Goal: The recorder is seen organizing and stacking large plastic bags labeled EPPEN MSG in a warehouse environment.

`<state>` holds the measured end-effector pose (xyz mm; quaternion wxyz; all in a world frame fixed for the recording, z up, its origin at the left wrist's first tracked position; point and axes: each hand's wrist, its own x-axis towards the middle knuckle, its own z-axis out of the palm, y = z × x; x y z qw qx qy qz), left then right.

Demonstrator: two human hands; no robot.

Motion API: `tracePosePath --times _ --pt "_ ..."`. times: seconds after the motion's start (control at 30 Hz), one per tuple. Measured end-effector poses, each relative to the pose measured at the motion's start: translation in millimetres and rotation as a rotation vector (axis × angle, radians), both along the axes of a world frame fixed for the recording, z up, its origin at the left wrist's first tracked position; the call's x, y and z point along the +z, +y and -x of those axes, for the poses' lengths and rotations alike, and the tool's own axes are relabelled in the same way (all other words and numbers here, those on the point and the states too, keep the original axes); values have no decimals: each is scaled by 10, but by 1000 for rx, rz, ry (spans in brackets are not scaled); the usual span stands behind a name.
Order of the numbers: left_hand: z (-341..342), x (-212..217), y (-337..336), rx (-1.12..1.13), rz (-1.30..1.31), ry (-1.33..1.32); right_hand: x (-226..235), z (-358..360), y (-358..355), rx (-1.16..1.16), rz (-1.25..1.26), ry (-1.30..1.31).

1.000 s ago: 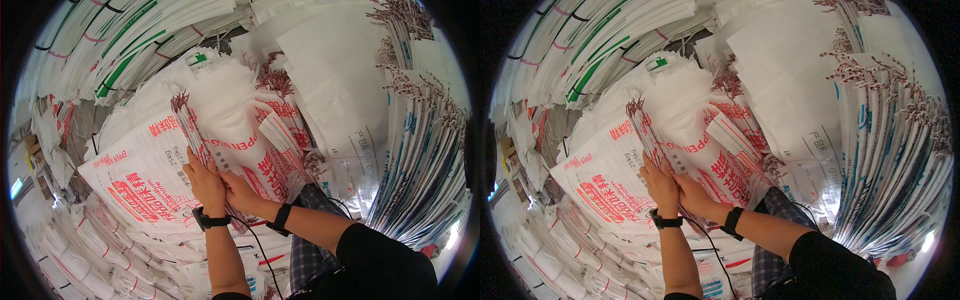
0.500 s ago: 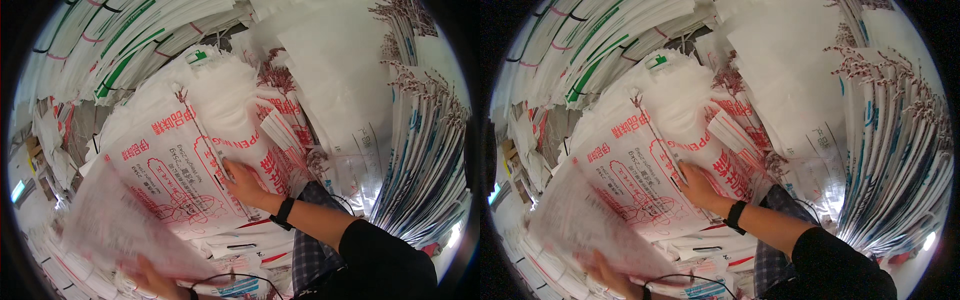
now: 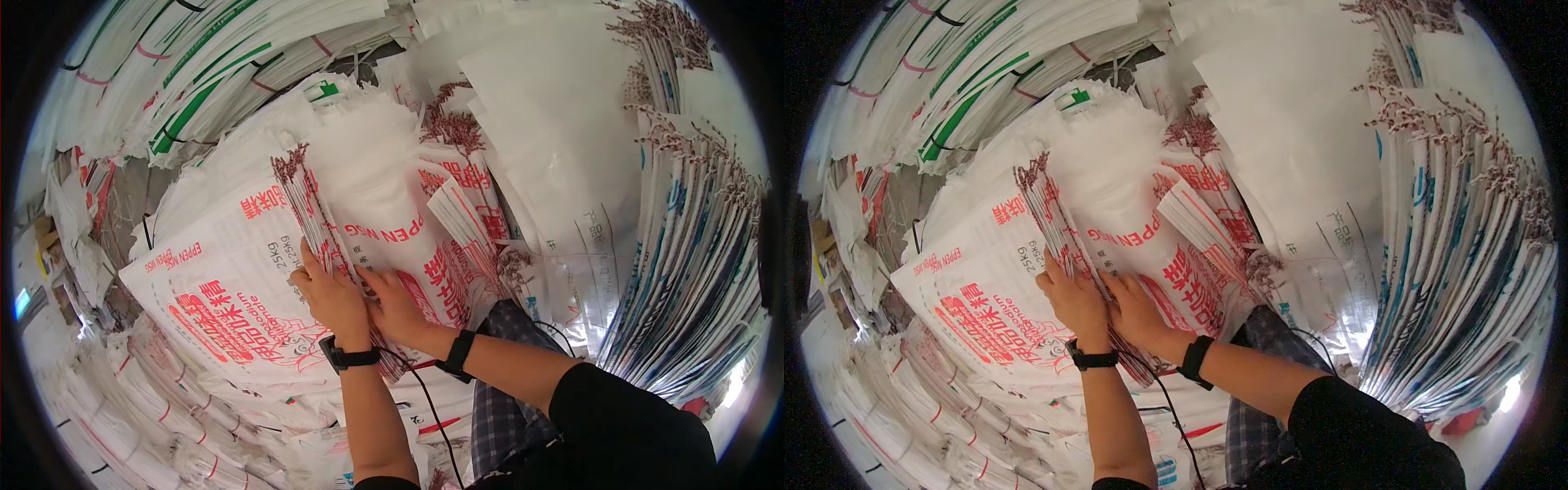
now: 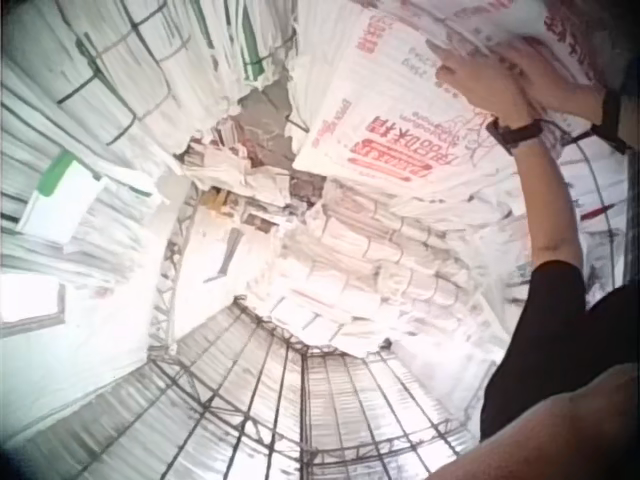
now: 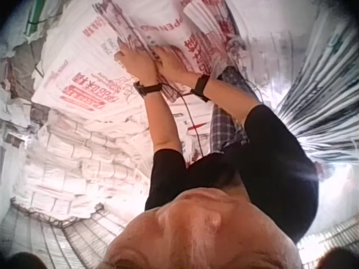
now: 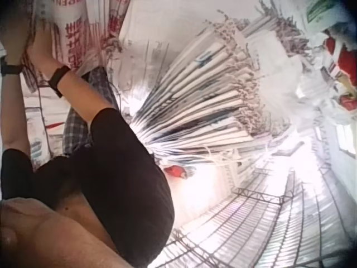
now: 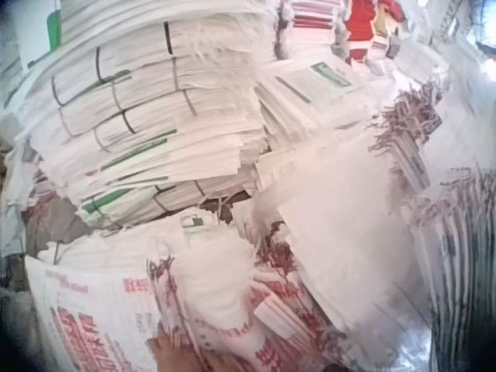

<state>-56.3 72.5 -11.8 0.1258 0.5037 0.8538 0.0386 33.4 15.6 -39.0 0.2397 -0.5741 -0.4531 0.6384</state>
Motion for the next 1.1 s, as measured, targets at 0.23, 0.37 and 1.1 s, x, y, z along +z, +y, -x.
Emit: tracePosePath --times 0.23,0.37,1.1 --pt "25 -94 15 16 26 -8 -18 65 -45 -25 -125 10" --pt "-36 20 86 81 56 -91 -98 39 -93 -56 -111 69" --pt "604 622 -2 -180 -192 257 188 261 173 79 108 30"
